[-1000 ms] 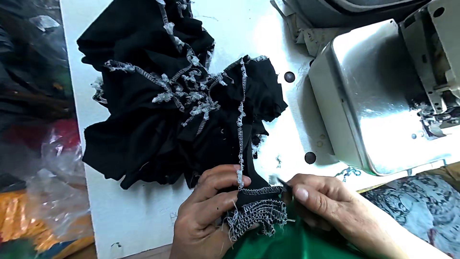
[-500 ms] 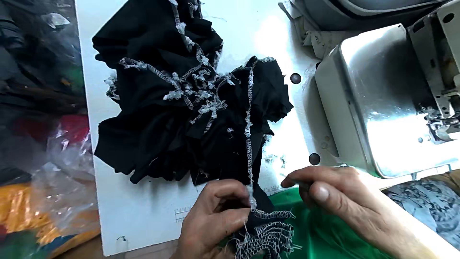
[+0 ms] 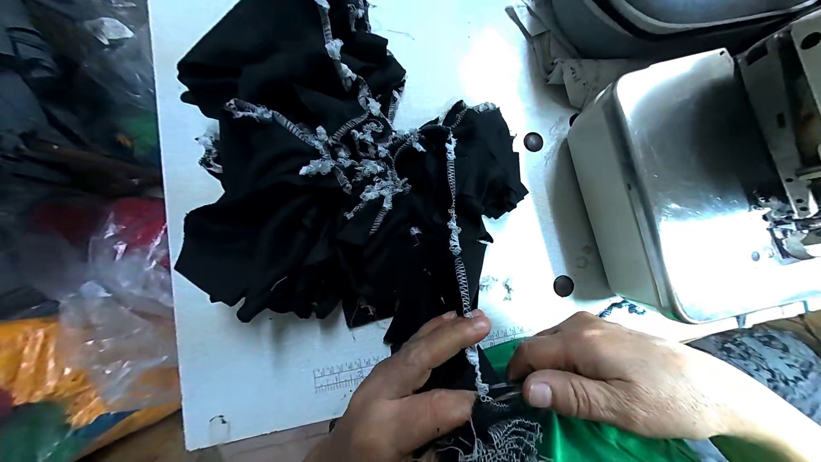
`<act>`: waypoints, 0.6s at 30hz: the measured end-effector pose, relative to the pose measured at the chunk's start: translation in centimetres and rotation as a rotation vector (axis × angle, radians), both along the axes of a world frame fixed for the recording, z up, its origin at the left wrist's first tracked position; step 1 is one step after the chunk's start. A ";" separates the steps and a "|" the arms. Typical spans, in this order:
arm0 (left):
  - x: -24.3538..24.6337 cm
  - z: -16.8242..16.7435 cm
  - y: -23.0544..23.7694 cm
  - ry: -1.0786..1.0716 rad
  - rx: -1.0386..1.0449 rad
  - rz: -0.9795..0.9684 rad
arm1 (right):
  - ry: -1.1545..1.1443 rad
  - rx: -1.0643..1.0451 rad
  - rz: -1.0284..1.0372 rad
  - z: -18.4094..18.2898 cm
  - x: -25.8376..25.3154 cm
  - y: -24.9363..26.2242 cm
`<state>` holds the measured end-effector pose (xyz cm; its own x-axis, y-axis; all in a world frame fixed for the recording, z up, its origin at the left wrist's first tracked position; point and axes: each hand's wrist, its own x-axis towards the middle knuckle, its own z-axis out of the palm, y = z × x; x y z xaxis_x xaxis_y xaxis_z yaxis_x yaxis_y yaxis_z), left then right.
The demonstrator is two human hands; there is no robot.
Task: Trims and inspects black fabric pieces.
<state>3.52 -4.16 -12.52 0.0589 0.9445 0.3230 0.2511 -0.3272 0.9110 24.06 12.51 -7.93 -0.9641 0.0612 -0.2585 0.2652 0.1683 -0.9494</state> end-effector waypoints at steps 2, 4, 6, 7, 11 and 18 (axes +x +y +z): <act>0.1 -0.1 0.1 0.028 0.004 -0.011 | 0.030 -0.013 -0.016 0.0 -0.4 -0.2; 0.2 -0.2 0.1 0.032 0.003 -0.017 | 0.055 -0.023 -0.028 -0.1 -0.7 -0.5; 0.3 -0.2 0.1 0.031 0.002 -0.018 | 0.076 -0.019 -0.041 -0.3 -0.9 -0.7; 0.2 -0.2 0.1 0.036 0.003 -0.015 | 0.096 -0.018 -0.053 -0.4 -1.0 -0.7; 0.2 -0.2 0.1 0.058 0.006 0.003 | 0.129 -0.034 -0.122 -0.7 -0.9 -1.1; 0.2 -0.3 0.1 0.078 0.014 -0.023 | 0.049 -0.147 -0.125 -0.6 -0.6 -0.9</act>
<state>3.76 -4.05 -12.83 0.1057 0.9380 0.3301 0.3133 -0.3465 0.8842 23.43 11.61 -8.49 -0.9630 0.1464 -0.2263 0.2281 -0.0045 -0.9736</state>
